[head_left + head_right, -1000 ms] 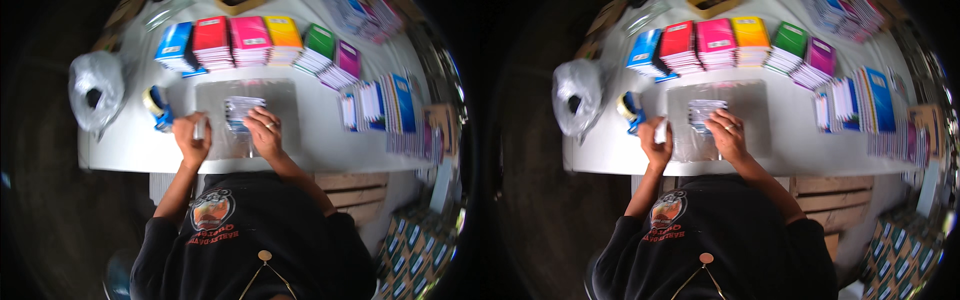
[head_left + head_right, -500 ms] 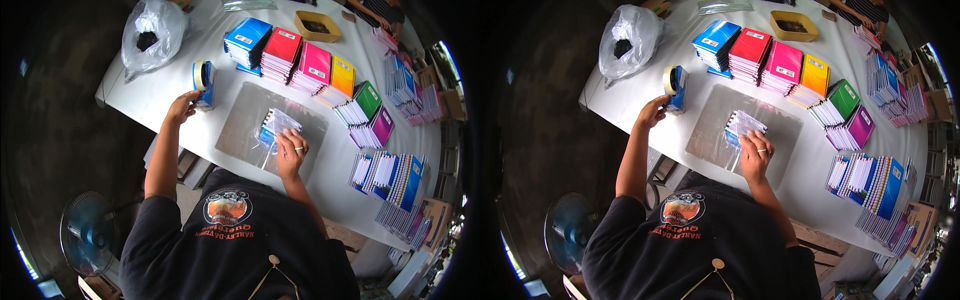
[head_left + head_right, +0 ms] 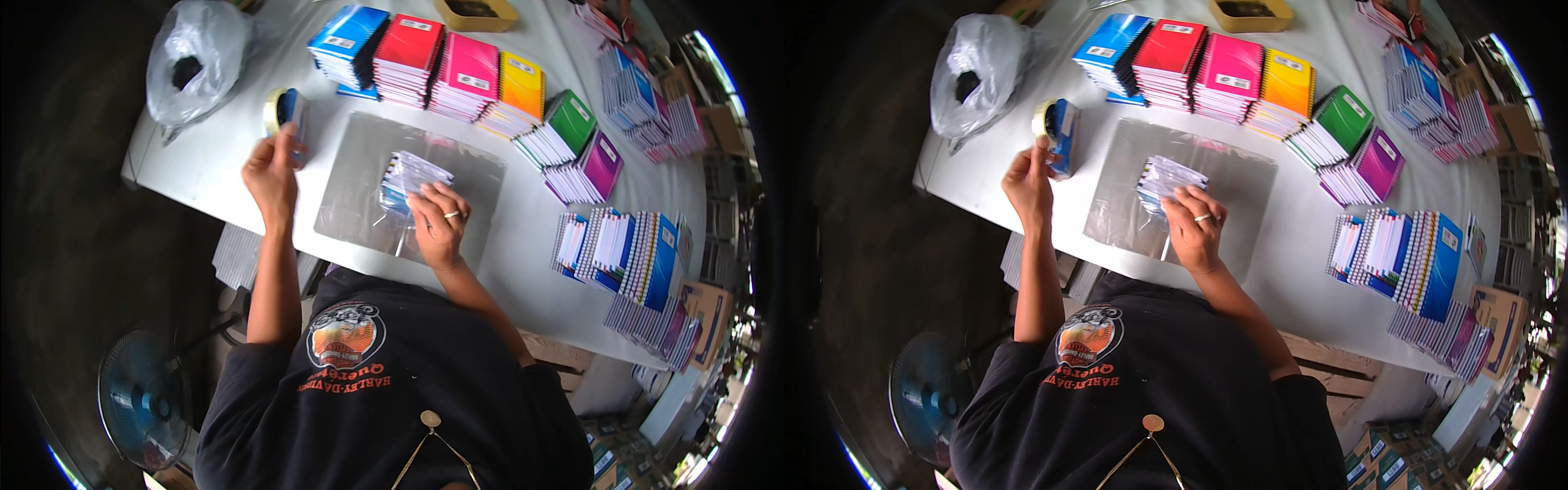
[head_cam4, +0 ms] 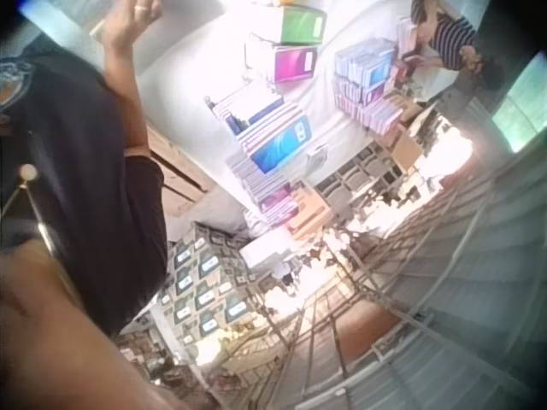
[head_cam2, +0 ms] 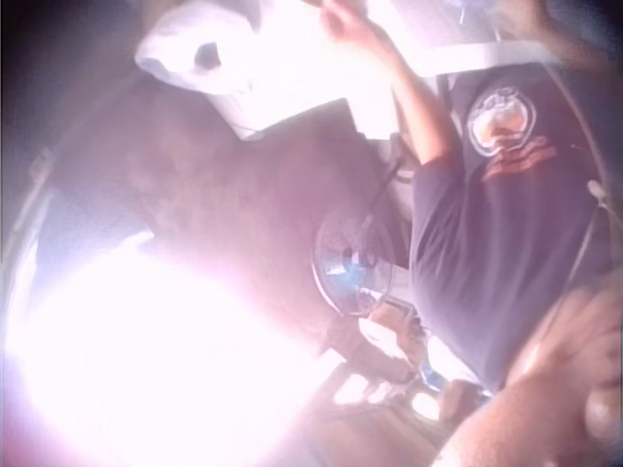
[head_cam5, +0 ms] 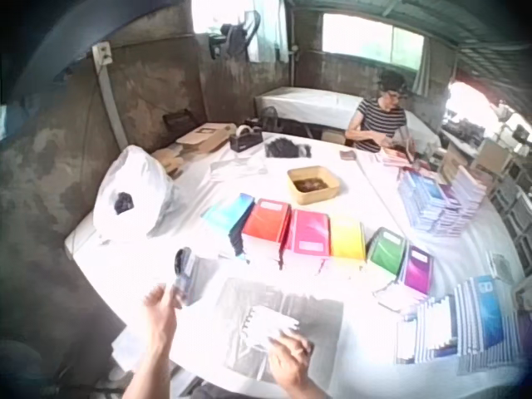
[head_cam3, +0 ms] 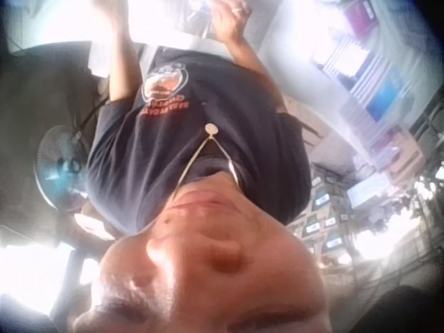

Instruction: The person wraps spiral-bound notebooks in clear plastic sleeves using a tape dispenser. They place each notebook into a sleeve, seal it with tape, and set the wrapped notebook aside. The process is repeated for multiple notebooks of different colors.

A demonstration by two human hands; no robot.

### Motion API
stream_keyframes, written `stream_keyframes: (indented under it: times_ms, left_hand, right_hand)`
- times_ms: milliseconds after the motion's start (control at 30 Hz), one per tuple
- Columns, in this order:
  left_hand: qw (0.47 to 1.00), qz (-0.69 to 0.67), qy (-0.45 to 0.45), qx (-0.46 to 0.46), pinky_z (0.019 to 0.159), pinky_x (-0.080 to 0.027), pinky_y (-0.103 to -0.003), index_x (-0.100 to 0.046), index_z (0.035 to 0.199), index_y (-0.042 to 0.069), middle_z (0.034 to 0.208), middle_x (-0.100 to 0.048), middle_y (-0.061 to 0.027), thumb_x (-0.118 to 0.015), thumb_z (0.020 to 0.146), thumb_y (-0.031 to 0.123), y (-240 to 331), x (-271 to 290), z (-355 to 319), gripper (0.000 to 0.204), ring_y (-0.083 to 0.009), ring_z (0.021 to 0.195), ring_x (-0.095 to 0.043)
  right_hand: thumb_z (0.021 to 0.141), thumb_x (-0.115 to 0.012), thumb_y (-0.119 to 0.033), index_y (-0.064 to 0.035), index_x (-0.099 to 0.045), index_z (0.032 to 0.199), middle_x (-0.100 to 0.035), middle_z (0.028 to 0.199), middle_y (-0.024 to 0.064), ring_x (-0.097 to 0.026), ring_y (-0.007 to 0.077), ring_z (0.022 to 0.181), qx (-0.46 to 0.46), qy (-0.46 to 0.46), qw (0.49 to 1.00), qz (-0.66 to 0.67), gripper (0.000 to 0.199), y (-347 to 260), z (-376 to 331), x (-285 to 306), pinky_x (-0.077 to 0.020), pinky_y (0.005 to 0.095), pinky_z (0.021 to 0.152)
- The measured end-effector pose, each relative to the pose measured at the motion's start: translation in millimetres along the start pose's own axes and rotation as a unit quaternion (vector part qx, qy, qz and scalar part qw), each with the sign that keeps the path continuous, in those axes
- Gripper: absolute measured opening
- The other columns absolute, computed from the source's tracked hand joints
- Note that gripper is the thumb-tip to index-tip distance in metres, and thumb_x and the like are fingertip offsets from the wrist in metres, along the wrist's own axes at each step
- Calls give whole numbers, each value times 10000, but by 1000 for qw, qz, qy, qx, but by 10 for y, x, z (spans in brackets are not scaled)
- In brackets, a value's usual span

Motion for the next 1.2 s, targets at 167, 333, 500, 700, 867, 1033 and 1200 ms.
stream_keyframes:
  times_ms: [167, 333, 500, 700, 867, 1033, 1200]
  left_hand:
    - [913, -32, -273, 301, 398, -348, -193, -651, 713, 6, 544, -578, -33, -677, 868, 352, 156, -611, -969, 380, -57, 422, -467]
    - [897, -16, -277, 345, 398, -320, -193, -608, 643, 46, 526, -542, -7, -710, 843, 360, -91, -534, -1101, 386, -53, 415, -444]
    - [902, -47, -290, 316, 411, -338, -201, -584, 608, 43, 534, -554, -17, -745, 816, 331, -422, -531, -1108, 391, -42, 449, -452]
    - [890, 255, -339, 169, 478, -426, -303, -604, 592, 1, 513, -565, -59, -758, 741, 494, -946, -486, -1034, 537, -117, 486, -513]
    - [715, 29, -635, 292, 616, -517, -332, -689, 979, 13, 765, -668, -67, -613, 867, 512, -931, -472, -1247, 516, -147, 673, -626]
    - [821, -187, -500, 203, 992, -387, -346, -410, 1317, -36, 1248, -530, -131, -626, 831, 557, -793, -462, -799, 797, -203, 1156, -493]
    - [871, -65, -483, -65, 986, -377, -379, -337, 1421, 105, 1274, -473, -118, -841, 649, 284, -638, -666, -384, 939, -248, 1170, -477]
  right_hand:
    - [668, -762, -32, -159, -675, 1000, -635, 1057, -9, -572, 188, 1055, -13, 4, 1000, 28, 366, -15, 19, 36, -378, 334, 889]
    - [668, -745, -6, -120, -645, 1139, -606, 1120, 41, -566, 227, 1018, -38, -35, 999, 10, 496, -75, 31, 75, -395, 359, 875]
    - [662, -754, -40, -142, -644, 1161, -517, 1258, 57, -504, 254, 1105, -60, -143, 988, -26, 521, -156, 181, 169, -379, 399, 912]
    - [631, -819, -198, -71, -560, 1201, -470, 1284, 153, -432, 323, 1227, -44, -241, 966, -83, 639, -213, 678, 274, -364, 448, 963]
    - [623, -833, -136, -57, -363, 1352, -532, 1155, 162, -548, 283, 1058, -180, -264, 945, 71, 871, -180, 905, -41, -417, 367, 907]
    - [642, -848, -153, -74, -310, 1413, -472, 1289, 114, -453, 240, 1211, -316, -107, 841, 425, 943, 202, 622, 405, -321, 372, 1061]
    - [699, -823, -212, -80, -293, 1450, -418, 1398, 133, -380, 243, 1297, -207, -178, 922, 275, 929, 347, 307, 277, -275, 373, 1092]
Point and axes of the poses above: each hand's wrist, its own z-axis towards the middle knuckle, its own x-axis out of the back of the hand, y = z × x, the point moved 2 cm from there along z, towards the middle knuckle
